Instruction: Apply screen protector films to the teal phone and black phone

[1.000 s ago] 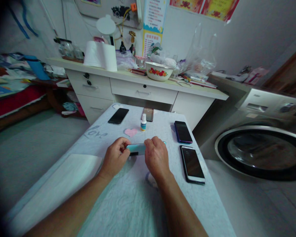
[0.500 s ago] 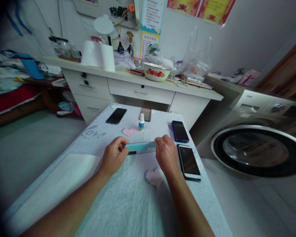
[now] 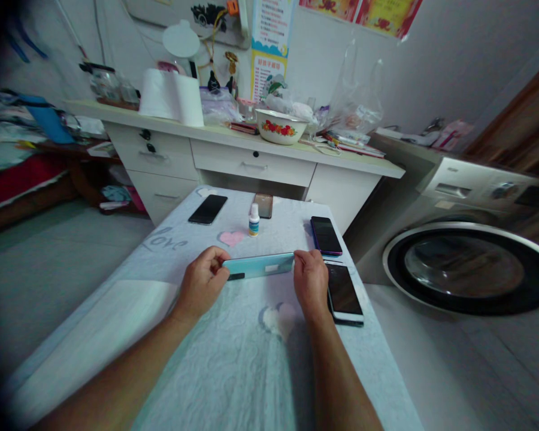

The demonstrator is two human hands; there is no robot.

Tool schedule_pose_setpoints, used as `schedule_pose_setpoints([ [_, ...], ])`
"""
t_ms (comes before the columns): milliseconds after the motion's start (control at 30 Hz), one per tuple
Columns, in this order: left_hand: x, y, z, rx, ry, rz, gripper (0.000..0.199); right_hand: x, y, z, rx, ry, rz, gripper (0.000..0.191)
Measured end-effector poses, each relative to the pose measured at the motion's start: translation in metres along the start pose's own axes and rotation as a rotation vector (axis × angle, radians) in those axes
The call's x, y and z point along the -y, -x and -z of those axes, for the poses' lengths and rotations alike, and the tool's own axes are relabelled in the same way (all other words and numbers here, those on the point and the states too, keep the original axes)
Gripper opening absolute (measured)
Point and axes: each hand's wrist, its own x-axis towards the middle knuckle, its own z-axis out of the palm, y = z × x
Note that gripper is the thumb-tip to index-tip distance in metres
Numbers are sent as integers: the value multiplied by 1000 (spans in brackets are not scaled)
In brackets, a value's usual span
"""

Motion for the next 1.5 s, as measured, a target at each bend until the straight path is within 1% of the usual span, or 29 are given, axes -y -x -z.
schedule_pose_setpoints([
  [167,1,0,-1,-12,0,9,12,-1,5,-4,66,-126,-176,29],
  [300,2,0,-1,-15,0,7,11,-2,6,-7,139,-307,-309,29],
  [467,3,0,-1,-15,0,0,11,-5,5,-13,71,-559,-430,37],
  [533,2,0,-1,-14,-4,3,11,-4,5,-14,47,-629,-442,40],
  [600,2,0,-1,-12,-4,7,11,-2,4,-14,32,-653,-425,40],
  [733,3,0,-1,-9,-8,7,11,-1,4,-11,36,-613,-397,37],
  [867,4,1,-2,-7,-19,1,12,-3,4,-11,72,-530,-378,36],
  [1133,2,0,0,-4,-11,12,11,2,3,-3,288,-236,-315,28],
  [1233,2,0,0,-4,-9,11,11,7,4,0,341,-104,-282,28],
  [1300,2,0,-1,-7,-10,6,10,10,4,1,352,-4,-260,28],
  [1367,2,0,-1,-11,-12,0,10,12,5,1,350,51,-257,28],
  [1500,2,0,-1,-14,-19,2,10,9,4,0,327,-13,-276,28],
])
